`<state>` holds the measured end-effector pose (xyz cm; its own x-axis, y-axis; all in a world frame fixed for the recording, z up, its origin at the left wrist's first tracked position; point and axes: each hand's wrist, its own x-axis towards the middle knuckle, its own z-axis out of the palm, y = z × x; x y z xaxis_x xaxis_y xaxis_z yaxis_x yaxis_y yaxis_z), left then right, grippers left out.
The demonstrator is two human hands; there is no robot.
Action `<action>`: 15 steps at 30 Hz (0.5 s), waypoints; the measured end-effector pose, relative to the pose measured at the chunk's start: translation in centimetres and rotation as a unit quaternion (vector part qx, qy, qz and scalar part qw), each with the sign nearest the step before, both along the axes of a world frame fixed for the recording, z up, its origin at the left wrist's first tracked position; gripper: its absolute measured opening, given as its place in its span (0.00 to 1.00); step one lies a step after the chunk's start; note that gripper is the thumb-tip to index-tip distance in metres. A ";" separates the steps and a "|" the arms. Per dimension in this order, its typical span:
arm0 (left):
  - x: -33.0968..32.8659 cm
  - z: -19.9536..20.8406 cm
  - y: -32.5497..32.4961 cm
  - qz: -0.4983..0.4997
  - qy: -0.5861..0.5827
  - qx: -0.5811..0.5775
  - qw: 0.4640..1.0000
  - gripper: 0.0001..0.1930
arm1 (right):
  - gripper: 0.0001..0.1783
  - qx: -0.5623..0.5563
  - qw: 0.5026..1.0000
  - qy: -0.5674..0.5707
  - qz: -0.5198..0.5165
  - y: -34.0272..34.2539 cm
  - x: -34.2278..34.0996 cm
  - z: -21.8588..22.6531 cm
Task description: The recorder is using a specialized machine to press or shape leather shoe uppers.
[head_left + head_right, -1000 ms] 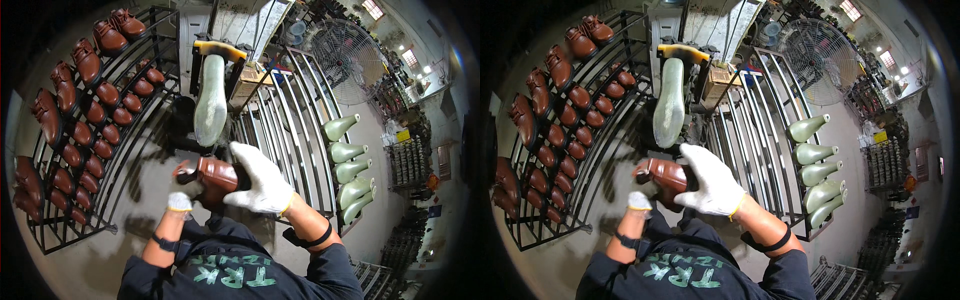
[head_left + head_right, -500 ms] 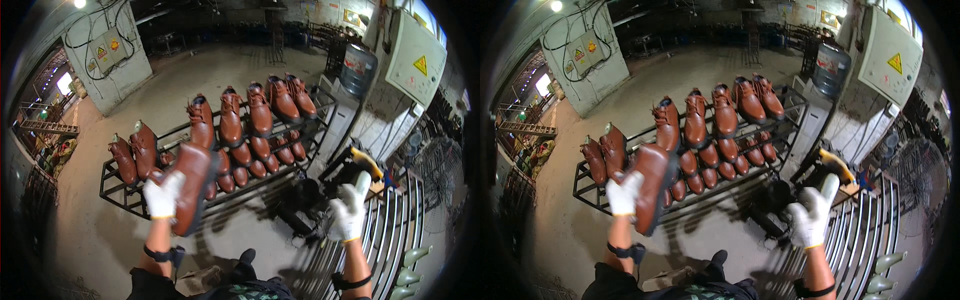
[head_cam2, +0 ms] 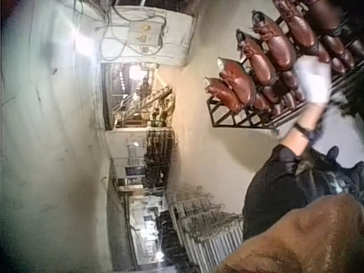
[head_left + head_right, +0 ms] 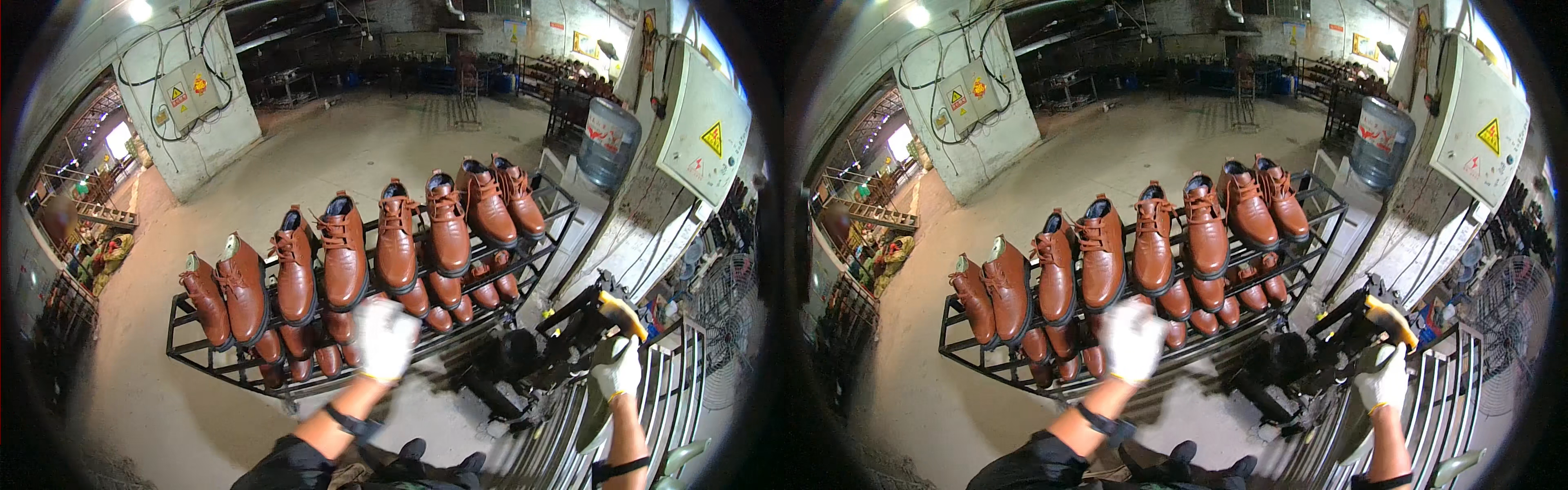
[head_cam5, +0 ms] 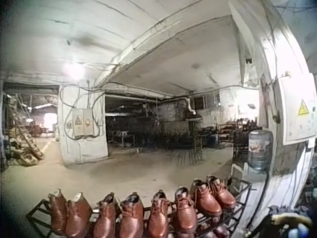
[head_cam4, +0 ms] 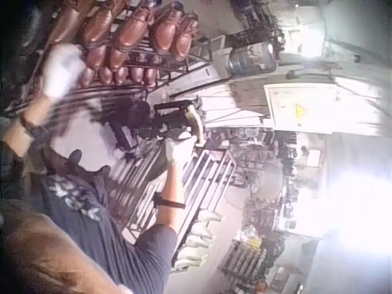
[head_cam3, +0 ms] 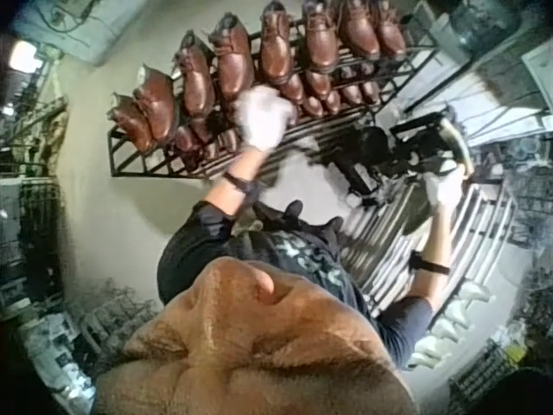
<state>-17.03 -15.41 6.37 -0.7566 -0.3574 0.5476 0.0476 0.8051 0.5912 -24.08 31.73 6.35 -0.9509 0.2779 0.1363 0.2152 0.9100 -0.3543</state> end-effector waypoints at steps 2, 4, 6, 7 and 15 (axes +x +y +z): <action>-0.6 -3.4 11.2 -0.267 -0.146 0.179 0.935 0.18 | 0.56 -0.173 0.982 0.060 0.053 6.2 -2.2 -3.3; -0.1 -9.6 20.0 -0.404 -0.214 0.337 0.823 0.25 | 0.38 -0.217 0.969 0.110 0.048 0.6 1.5 5.3; 0.8 -10.7 27.4 -0.496 -0.311 0.396 0.708 0.17 | 0.25 -0.549 0.813 0.113 0.155 1.8 2.5 7.0; -0.6 -9.1 30.1 -0.575 -0.320 0.258 0.707 0.15 | 0.21 -0.645 0.760 0.081 0.028 7.5 3.0 1.6; 0.3 -5.9 51.0 -0.576 -0.125 0.260 0.765 0.44 | 0.33 -0.493 0.795 0.312 -0.165 20.2 7.6 -0.9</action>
<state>-16.69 35.59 0.43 -0.7910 0.5058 0.3442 0.3809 -0.0330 0.9240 -16.47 51.96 5.41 -0.6374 0.7620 0.1144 -0.1130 0.0543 -0.9921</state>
